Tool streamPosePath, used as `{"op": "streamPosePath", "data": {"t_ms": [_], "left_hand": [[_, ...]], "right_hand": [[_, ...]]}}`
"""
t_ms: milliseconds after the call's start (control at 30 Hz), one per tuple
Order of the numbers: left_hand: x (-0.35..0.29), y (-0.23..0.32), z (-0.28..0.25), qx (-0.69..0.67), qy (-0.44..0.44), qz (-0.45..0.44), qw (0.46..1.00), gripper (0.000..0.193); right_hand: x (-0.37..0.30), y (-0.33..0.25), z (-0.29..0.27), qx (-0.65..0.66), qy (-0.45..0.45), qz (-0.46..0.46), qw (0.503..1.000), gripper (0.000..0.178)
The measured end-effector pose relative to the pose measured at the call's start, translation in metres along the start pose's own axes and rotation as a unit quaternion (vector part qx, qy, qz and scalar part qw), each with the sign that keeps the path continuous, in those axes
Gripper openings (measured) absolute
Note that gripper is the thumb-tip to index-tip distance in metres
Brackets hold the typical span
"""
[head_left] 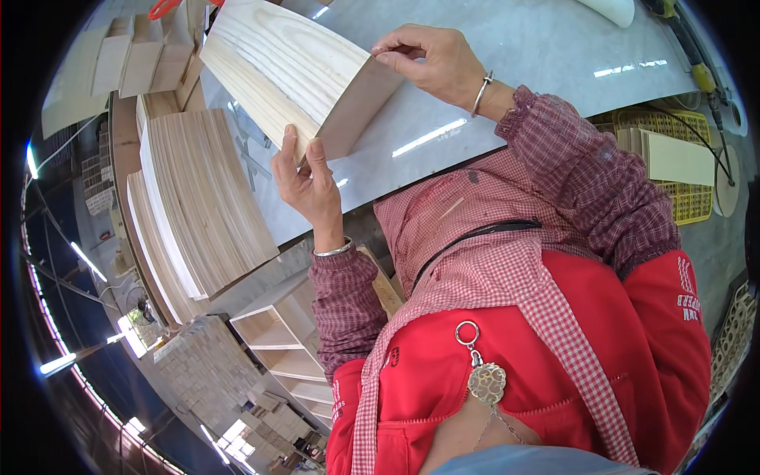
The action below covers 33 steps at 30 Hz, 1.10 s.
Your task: Assembling wooden boxes by applying glue to the edges of wooden boards and securing them with a pneumatic nail gun.
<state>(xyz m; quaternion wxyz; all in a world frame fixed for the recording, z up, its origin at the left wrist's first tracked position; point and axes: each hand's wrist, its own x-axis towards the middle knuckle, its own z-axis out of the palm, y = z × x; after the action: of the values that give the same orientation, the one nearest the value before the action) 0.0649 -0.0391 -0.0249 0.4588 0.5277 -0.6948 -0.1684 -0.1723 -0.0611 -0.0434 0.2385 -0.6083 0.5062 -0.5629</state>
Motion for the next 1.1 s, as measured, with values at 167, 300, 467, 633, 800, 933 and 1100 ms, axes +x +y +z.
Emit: {"op": "streamPosePath", "data": {"t_ms": [167, 300, 467, 633, 800, 933, 1100], "left_hand": [[0.0, -0.007, -0.001, 0.02, -0.001, 0.036, 0.999, 0.034], [0.0, -0.01, -0.003, 0.025, -0.01, 0.031, 0.999, 0.034], [0.001, -0.009, 0.0, 0.015, -0.008, 0.055, 0.998, 0.034], [0.001, -0.007, -0.001, 0.026, -0.016, 0.052, 0.998, 0.035], [0.002, -0.006, -0.002, 0.026, -0.018, 0.052, 0.998, 0.035], [0.002, -0.005, -0.001, 0.017, -0.015, 0.054, 0.998, 0.035], [0.003, -0.001, -0.003, 0.013, -0.019, 0.029, 0.999, 0.035]], "right_hand": [[0.001, 0.0, 0.004, -0.01, 0.021, -0.041, 0.999, 0.012], [0.002, 0.0, 0.005, -0.017, 0.029, -0.054, 0.998, 0.011], [0.002, 0.0, 0.005, -0.026, 0.03, -0.062, 0.997, 0.011], [0.003, 0.001, 0.002, -0.032, 0.015, -0.054, 0.998, 0.011], [0.003, 0.002, 0.002, 0.005, 0.038, -0.064, 0.997, 0.013], [0.008, 0.003, 0.0, 0.024, 0.005, -0.084, 0.996, 0.015], [0.015, -0.002, -0.005, 0.03, -0.05, -0.114, 0.992, 0.019]]}}
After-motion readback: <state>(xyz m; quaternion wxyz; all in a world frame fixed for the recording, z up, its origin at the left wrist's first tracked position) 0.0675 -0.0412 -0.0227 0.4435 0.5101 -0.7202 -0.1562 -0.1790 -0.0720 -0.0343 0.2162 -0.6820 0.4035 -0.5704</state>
